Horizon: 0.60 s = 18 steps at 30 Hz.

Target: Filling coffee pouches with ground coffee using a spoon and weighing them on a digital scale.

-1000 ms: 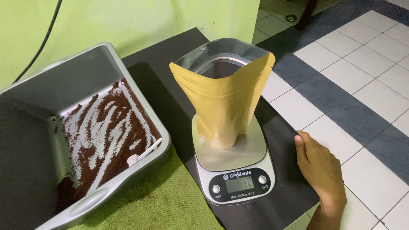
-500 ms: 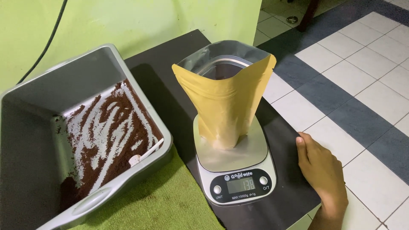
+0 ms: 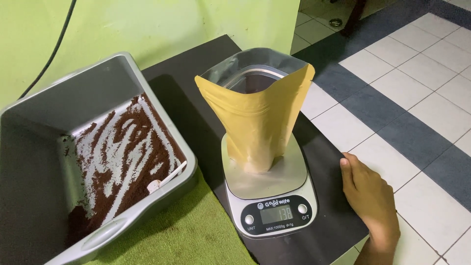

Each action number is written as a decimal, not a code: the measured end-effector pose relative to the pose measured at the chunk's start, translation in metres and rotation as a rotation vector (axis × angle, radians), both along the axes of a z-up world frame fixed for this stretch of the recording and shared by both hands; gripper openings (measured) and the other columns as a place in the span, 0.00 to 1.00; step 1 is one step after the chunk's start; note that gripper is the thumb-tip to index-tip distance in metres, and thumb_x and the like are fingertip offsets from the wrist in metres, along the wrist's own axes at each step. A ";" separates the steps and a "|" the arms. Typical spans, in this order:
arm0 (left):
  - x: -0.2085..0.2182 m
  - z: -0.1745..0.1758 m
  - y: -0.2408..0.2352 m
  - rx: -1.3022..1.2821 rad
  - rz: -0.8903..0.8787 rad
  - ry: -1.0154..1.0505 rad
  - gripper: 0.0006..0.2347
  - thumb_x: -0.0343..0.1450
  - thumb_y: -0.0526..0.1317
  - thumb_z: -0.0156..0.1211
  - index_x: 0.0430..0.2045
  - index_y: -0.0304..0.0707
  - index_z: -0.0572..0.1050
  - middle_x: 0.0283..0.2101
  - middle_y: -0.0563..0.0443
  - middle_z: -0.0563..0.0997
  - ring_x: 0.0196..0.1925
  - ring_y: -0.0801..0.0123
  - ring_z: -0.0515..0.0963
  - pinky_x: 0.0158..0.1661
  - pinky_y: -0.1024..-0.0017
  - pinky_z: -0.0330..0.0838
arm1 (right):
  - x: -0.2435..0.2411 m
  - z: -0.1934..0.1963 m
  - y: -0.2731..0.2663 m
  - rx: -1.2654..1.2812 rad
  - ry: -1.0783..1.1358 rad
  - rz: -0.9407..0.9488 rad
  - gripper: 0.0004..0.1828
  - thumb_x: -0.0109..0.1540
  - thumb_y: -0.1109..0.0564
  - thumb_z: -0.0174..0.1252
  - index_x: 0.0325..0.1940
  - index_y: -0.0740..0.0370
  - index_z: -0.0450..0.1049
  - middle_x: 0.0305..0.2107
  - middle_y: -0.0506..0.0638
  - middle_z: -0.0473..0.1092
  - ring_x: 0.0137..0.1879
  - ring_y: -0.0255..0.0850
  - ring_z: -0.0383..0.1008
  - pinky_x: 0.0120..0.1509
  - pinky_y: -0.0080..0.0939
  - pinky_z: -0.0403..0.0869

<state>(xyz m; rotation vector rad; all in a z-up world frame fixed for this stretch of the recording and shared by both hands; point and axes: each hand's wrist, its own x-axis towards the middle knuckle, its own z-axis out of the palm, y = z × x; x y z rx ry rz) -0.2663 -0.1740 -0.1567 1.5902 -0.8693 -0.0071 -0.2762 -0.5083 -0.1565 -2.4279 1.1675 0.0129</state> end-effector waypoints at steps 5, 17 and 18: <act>0.021 0.032 -0.018 -0.039 0.012 -0.008 0.36 0.63 0.41 0.71 0.63 0.30 0.54 0.65 0.38 0.63 0.70 0.54 0.65 0.72 0.60 0.57 | 0.000 -0.003 -0.001 -0.012 -0.012 0.003 0.25 0.72 0.40 0.30 0.64 0.44 0.67 0.46 0.48 0.78 0.54 0.56 0.76 0.56 0.60 0.72; 0.071 0.080 -0.089 -0.145 0.067 -0.062 0.40 0.63 0.40 0.72 0.65 0.27 0.52 0.67 0.37 0.61 0.73 0.53 0.63 0.75 0.59 0.55 | -0.002 0.005 0.006 -0.033 -0.007 0.023 0.24 0.73 0.41 0.29 0.62 0.45 0.69 0.44 0.47 0.79 0.52 0.55 0.77 0.54 0.55 0.72; 0.079 0.085 -0.101 -0.184 0.098 -0.017 0.46 0.61 0.43 0.73 0.66 0.29 0.43 0.70 0.34 0.52 0.76 0.52 0.54 0.75 0.56 0.50 | -0.003 0.005 0.006 -0.036 -0.009 0.024 0.23 0.73 0.41 0.30 0.59 0.46 0.69 0.43 0.48 0.79 0.49 0.55 0.76 0.52 0.55 0.72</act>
